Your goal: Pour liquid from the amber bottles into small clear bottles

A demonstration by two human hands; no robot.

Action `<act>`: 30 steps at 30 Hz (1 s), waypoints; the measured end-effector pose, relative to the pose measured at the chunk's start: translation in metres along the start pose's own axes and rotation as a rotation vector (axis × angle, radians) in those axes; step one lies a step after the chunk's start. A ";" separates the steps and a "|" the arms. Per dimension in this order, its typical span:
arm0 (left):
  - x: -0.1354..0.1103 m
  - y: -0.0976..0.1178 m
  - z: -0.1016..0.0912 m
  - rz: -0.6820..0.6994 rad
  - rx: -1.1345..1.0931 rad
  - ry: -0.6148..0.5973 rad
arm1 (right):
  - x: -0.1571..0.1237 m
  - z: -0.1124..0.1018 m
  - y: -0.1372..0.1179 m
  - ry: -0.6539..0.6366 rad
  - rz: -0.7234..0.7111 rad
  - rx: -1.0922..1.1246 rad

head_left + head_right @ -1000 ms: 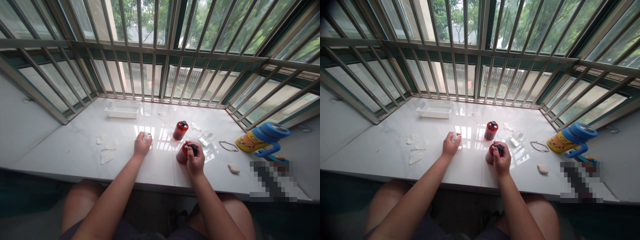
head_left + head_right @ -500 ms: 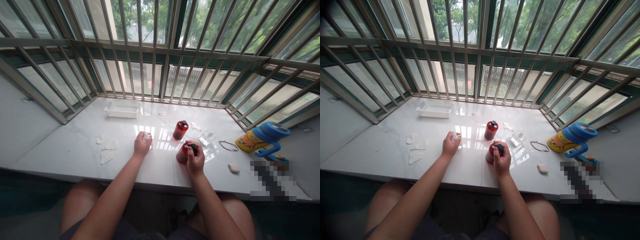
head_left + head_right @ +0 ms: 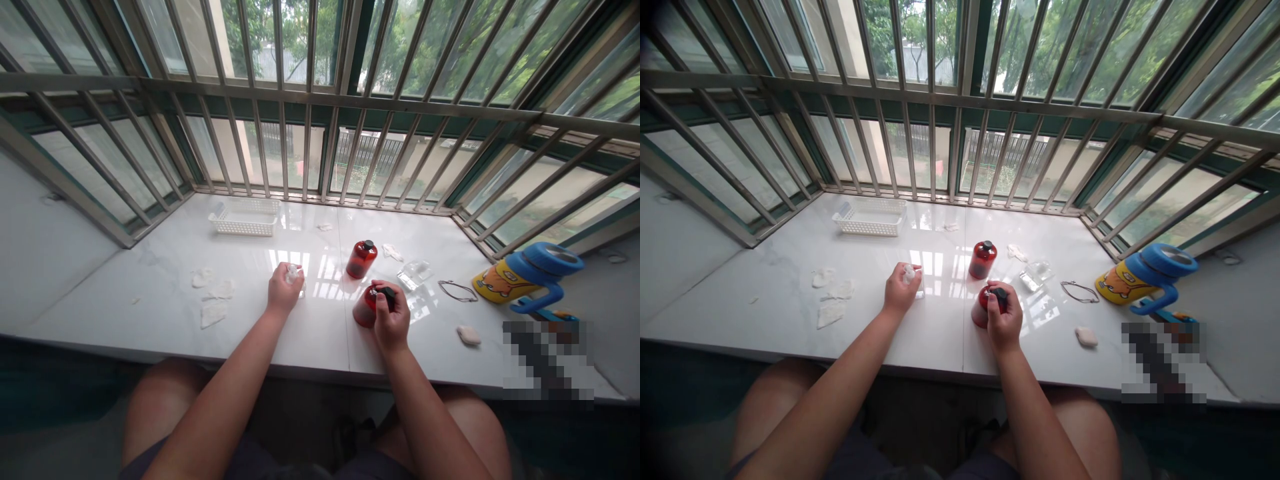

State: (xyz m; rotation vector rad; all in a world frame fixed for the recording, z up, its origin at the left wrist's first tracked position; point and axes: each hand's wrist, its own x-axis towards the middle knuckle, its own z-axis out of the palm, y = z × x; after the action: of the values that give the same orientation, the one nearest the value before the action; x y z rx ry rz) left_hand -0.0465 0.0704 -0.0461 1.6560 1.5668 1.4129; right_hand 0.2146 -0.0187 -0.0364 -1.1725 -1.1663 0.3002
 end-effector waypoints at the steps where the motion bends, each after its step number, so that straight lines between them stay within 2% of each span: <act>1: 0.000 0.000 0.000 0.000 0.000 0.000 | 0.000 0.000 0.000 0.000 0.000 0.003; 30: 0.000 0.001 0.000 -0.008 0.022 -0.004 | 0.000 0.000 0.002 0.011 -0.001 0.001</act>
State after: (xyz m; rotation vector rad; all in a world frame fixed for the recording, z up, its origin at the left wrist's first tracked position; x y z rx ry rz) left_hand -0.0462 0.0701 -0.0450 1.6628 1.5906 1.3923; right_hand 0.2146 -0.0181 -0.0381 -1.1712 -1.1564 0.2932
